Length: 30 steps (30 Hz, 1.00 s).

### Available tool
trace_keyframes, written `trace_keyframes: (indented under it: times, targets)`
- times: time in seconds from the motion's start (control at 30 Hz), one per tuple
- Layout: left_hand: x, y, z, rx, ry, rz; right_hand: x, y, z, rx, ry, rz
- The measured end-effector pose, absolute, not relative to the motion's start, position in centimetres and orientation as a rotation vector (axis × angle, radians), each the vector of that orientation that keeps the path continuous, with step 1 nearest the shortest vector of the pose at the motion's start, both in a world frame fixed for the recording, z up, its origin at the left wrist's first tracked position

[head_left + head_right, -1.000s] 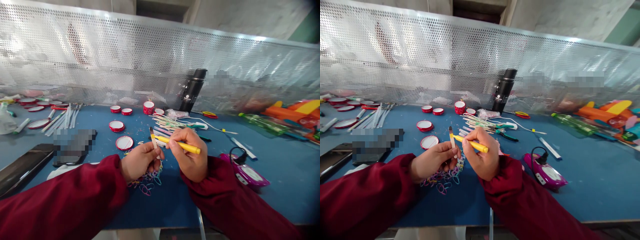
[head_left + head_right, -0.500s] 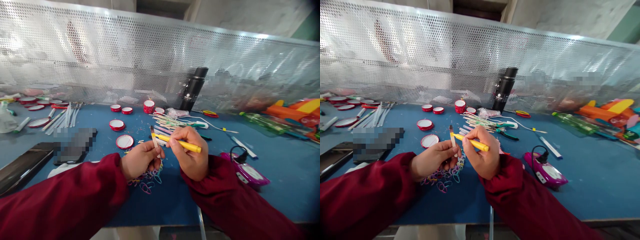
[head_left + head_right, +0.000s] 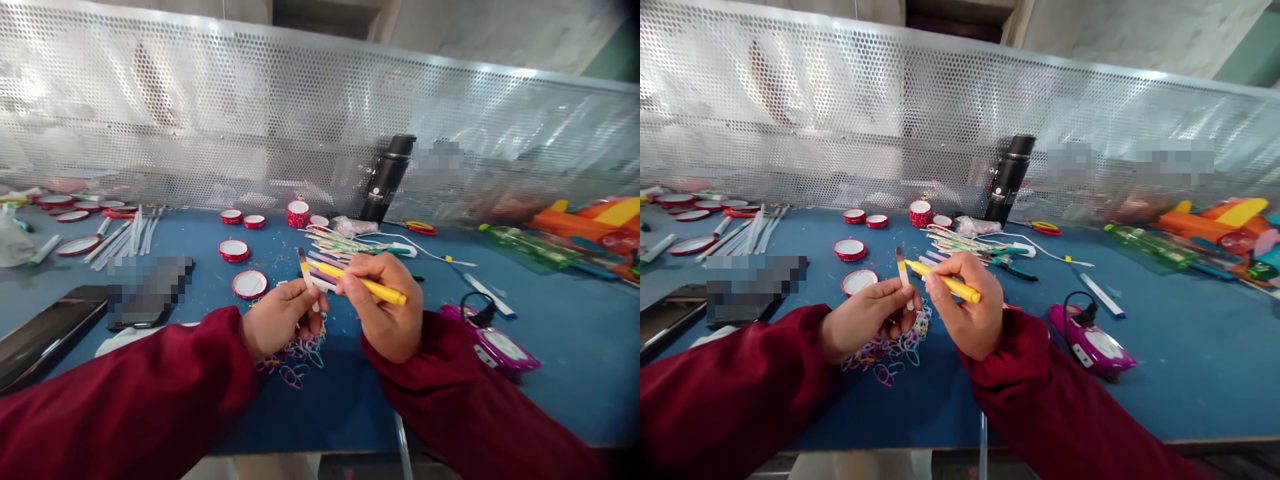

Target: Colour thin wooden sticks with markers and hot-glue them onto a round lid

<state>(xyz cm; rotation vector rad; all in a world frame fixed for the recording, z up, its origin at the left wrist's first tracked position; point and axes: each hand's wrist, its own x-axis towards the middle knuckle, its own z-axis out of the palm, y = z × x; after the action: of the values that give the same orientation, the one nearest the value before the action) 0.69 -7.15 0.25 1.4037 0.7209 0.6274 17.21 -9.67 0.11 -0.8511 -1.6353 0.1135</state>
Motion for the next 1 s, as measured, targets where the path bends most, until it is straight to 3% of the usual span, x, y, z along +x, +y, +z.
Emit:
trace_keyframes:
  times: [1.0]
  targets:
    - [0.38,-6.79,0.31,1.329,0.696,0.733,16.86,-9.75,0.26,-0.867,-1.684,0.049]
